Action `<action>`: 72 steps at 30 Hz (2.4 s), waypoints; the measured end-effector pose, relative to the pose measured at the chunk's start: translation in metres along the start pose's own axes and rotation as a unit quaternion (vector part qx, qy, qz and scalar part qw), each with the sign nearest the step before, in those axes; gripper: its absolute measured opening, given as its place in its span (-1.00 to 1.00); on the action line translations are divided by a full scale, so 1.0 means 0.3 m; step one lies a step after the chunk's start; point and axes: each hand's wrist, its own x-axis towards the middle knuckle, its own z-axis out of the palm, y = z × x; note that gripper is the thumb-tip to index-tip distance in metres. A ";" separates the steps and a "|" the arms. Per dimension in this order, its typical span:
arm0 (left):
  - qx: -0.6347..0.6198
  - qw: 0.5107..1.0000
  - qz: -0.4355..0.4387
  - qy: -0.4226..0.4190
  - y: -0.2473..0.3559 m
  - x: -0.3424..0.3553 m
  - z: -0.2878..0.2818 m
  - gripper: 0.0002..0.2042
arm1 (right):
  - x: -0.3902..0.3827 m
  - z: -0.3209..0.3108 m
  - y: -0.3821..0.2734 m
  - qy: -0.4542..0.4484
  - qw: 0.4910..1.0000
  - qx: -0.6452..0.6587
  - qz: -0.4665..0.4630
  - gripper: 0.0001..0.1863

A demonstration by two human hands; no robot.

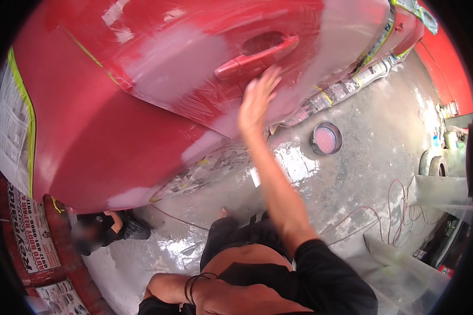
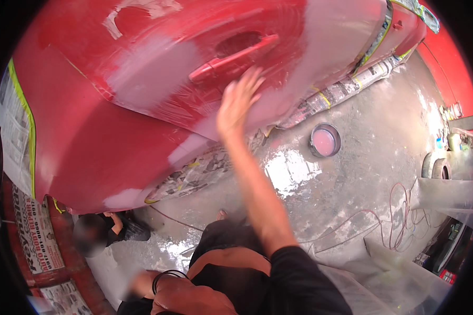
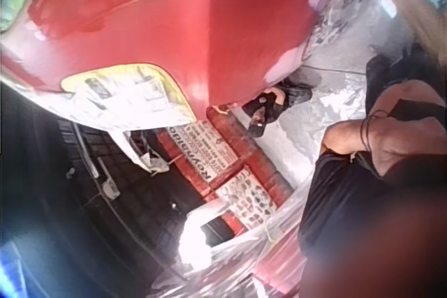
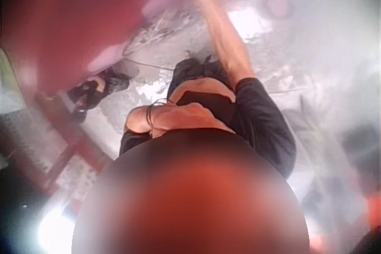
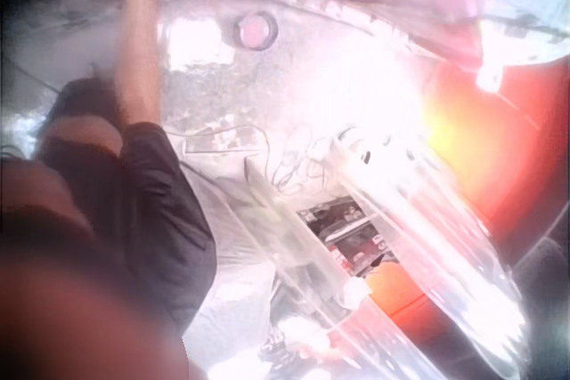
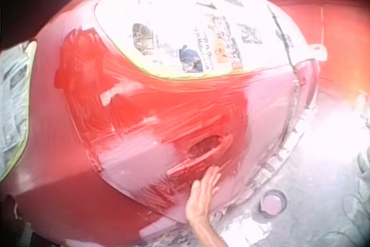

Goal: The person is sanding the hood and side panel of a red car using a sanding block and water. The person repeatedly dips the sanding block into a bucket of water and scrubs the car's surface in circular and back-and-forth motions.

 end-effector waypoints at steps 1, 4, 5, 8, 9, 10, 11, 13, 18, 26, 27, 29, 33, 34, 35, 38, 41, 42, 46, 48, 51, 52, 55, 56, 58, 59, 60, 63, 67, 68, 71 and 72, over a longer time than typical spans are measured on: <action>0.007 1.000 0.002 0.003 0.026 -0.030 -0.011 -0.54 | -0.112 0.063 -0.029 -0.034 0.999 -0.016 0.017 -0.21; 0.043 0.999 0.011 0.013 0.118 -0.142 -0.017 -0.55 | -0.017 0.021 0.002 -0.003 0.997 -0.076 -0.024 -0.22; 0.066 0.997 0.014 0.023 0.159 -0.192 -0.015 -0.55 | 0.071 -0.030 0.022 0.023 0.998 -0.062 -0.002 -0.24; 0.236 0.962 -0.023 0.132 0.312 -0.368 -0.025 -0.57 | 0.485 -0.218 0.245 0.141 0.990 -0.004 0.030 -0.27; 0.398 0.881 -0.111 0.232 0.345 -0.403 -0.088 -0.68 | 0.431 -0.165 0.260 0.161 0.986 -0.024 0.032 -0.28; 0.517 0.772 -0.223 0.295 0.371 -0.447 -0.160 -0.76 | 0.366 -0.130 0.229 0.187 0.981 -0.049 0.022 -0.29; 0.536 0.717 -0.257 0.364 0.359 -0.519 -0.205 -0.76 | 0.277 -0.048 0.160 0.203 0.977 -0.061 0.020 -0.29; 0.561 0.643 -0.331 0.403 0.358 -0.823 -0.228 -0.76 | -0.069 0.171 -0.085 0.142 0.986 -0.065 0.055 -0.27; 0.650 0.599 -0.293 0.365 0.659 -0.829 -0.223 -0.75 | -0.079 0.073 -0.031 0.055 0.990 -0.116 0.049 -0.27; 0.879 0.472 0.064 -0.024 1.093 -0.145 -0.441 -0.62 | -0.407 0.262 -0.250 0.018 0.986 -0.154 -0.061 -0.33; 0.885 0.454 0.106 -0.027 1.122 -0.045 -0.482 -0.63 | -0.420 0.267 -0.326 -0.017 0.978 -0.150 -0.141 -0.34; 0.915 0.358 0.179 -0.058 1.220 0.152 -0.562 -0.63 | -0.322 0.275 -0.522 -0.034 0.951 -0.169 -0.256 -0.35; 0.889 0.441 0.117 0.039 1.324 0.427 -0.647 -0.51 | -0.235 0.191 -0.552 -0.107 0.933 -0.153 -0.307 -0.34; 0.908 0.394 0.142 0.023 1.344 0.473 -0.679 -0.51 | -0.251 0.174 -0.475 -0.089 0.936 -0.152 -0.306 -0.34; 0.923 0.348 0.165 0.006 1.355 0.523 -0.723 -0.51 | -0.299 0.168 -0.343 -0.069 0.939 -0.152 -0.301 -0.34; 0.954 0.227 0.196 0.011 1.289 0.558 -0.781 -0.50 | -0.321 0.147 -0.280 -0.055 0.941 -0.185 -0.277 -0.33; 0.964 0.160 0.209 0.039 1.266 0.551 -0.787 -0.47 | -0.210 0.170 -0.504 -0.035 0.936 -0.211 -0.278 -0.32; 0.966 0.149 0.206 0.040 1.275 0.544 -0.790 -0.47 | -0.134 0.185 -0.596 -0.018 0.939 -0.207 -0.275 -0.33; 0.968 0.142 0.206 0.032 1.231 0.556 -0.802 -0.43 | -0.108 0.205 -0.607 0.046 0.954 -0.194 -0.224 -0.34; 0.970 0.130 0.201 0.039 1.249 0.555 -0.781 -0.41 | -0.261 0.242 -0.513 0.029 0.969 -0.153 -0.189 -0.30; 0.966 0.110 0.230 0.047 1.254 0.572 -0.791 -0.40 | -0.302 0.248 -0.414 0.038 0.964 -0.185 -0.186 -0.30; 0.967 0.108 0.226 0.047 1.253 0.563 -0.800 -0.39 | -0.232 0.240 -0.483 0.051 0.967 -0.167 -0.184 -0.30; 0.966 0.126 0.222 0.047 1.246 0.560 -0.797 -0.39 | -0.043 0.207 -0.591 0.070 0.967 -0.162 -0.186 -0.31; 0.966 0.125 0.219 0.047 1.242 0.556 -0.800 -0.39 | -0.013 0.206 -0.601 0.074 0.965 -0.165 -0.190 -0.32; 0.967 0.120 0.220 0.051 1.244 0.552 -0.801 -0.39 | -0.105 0.190 -0.515 0.049 0.967 -0.171 -0.180 -0.32; 0.963 0.120 0.234 0.054 1.244 0.560 -0.795 -0.39 | -0.190 0.182 -0.421 0.043 0.973 -0.164 -0.158 -0.32; 0.961 0.117 0.245 0.057 1.235 0.566 -0.791 -0.39 | -0.242 0.182 -0.348 0.036 0.978 -0.154 -0.135 -0.32; 0.959 0.124 0.248 0.060 1.216 0.561 -0.811 -0.39 | -0.323 0.173 -0.243 0.042 0.987 -0.158 0.000 -0.33; 0.966 0.121 0.223 0.051 1.248 0.535 -0.795 -0.39 | -0.215 0.260 -0.590 0.005 0.981 -0.108 -0.161 -0.32; 0.966 0.123 0.222 0.047 1.242 0.538 -0.796 -0.39 | -0.192 0.267 -0.641 -0.005 0.979 -0.110 -0.172 -0.32; 0.965 0.120 0.227 0.046 1.232 0.557 -0.784 -0.43 | -0.220 0.254 -0.537 0.025 0.985 -0.104 -0.133 -0.33; 0.966 0.089 0.236 0.057 1.238 0.553 -0.792 -0.45 | -0.253 0.248 -0.456 0.041 0.988 -0.103 -0.111 -0.33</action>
